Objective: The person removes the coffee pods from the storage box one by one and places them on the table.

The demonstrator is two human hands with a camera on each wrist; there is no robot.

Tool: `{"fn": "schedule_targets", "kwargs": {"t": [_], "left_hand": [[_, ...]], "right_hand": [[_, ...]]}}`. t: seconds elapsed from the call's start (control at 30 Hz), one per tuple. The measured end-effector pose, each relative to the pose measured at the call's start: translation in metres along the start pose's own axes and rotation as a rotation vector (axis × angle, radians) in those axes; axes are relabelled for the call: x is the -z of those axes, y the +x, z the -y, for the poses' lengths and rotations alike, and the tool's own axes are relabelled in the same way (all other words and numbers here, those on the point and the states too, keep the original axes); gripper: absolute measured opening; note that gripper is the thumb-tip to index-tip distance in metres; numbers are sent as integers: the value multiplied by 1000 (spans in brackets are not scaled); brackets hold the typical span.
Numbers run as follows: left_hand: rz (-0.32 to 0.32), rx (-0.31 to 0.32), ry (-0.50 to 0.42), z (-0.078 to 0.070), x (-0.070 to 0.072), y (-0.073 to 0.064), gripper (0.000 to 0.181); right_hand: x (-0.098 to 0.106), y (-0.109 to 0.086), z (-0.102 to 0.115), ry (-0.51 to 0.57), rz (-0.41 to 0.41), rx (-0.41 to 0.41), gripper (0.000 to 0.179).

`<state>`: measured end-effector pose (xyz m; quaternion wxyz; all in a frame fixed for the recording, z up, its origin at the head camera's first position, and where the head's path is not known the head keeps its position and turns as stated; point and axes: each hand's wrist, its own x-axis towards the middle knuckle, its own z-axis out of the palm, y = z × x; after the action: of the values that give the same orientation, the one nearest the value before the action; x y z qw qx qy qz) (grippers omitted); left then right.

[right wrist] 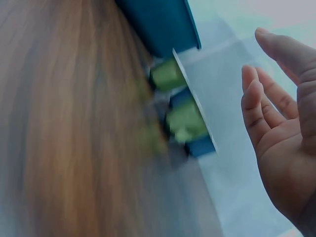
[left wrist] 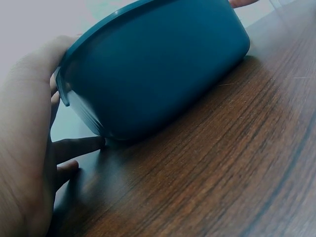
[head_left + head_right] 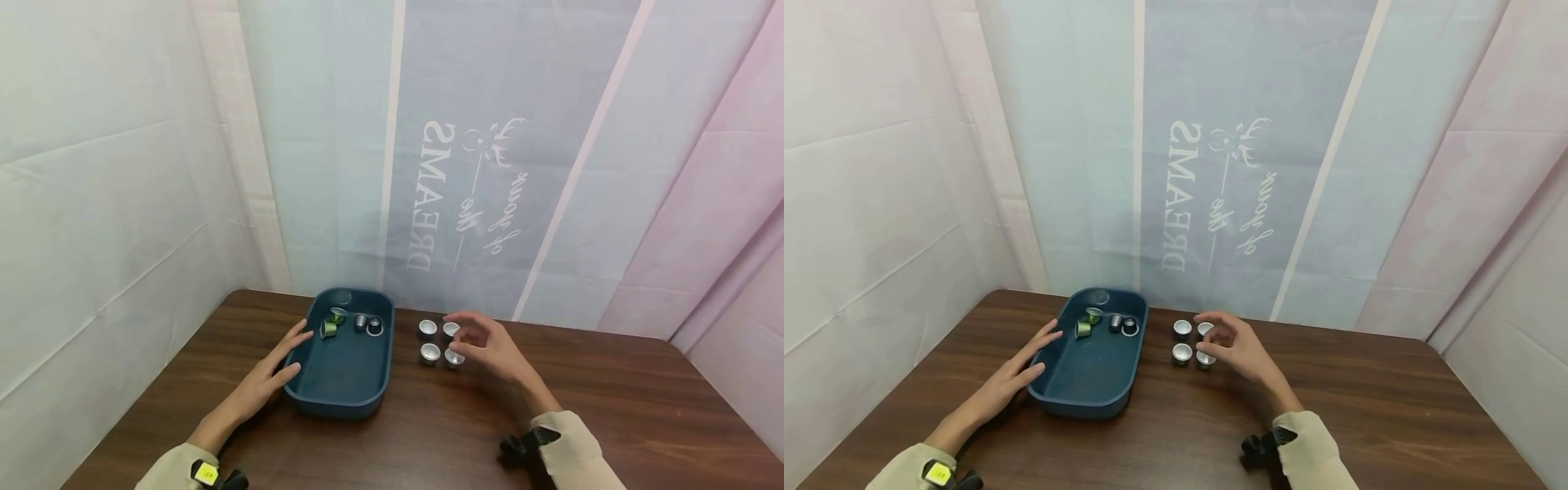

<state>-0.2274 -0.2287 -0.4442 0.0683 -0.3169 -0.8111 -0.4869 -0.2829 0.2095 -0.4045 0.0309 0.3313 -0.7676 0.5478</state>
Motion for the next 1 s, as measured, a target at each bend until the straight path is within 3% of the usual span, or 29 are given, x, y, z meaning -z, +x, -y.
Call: {"fn": "schedule_targets", "kwargs": {"t": [0.2,0.37,0.63,1.0], "left_hand": [[6,9,7,0,0,-1,55],[2,14,-9,4,0,-2,56],[10,13,2,4,1,-3,54],[12,-1,-10,2,-1,0,53]], "right_hand": [[-20,23,13,62,53,39,48],[-38,44,25,39,115,83,50],[-65,66,57,74,173,95,47],[-90,93,40,45,242,35,46]]}}
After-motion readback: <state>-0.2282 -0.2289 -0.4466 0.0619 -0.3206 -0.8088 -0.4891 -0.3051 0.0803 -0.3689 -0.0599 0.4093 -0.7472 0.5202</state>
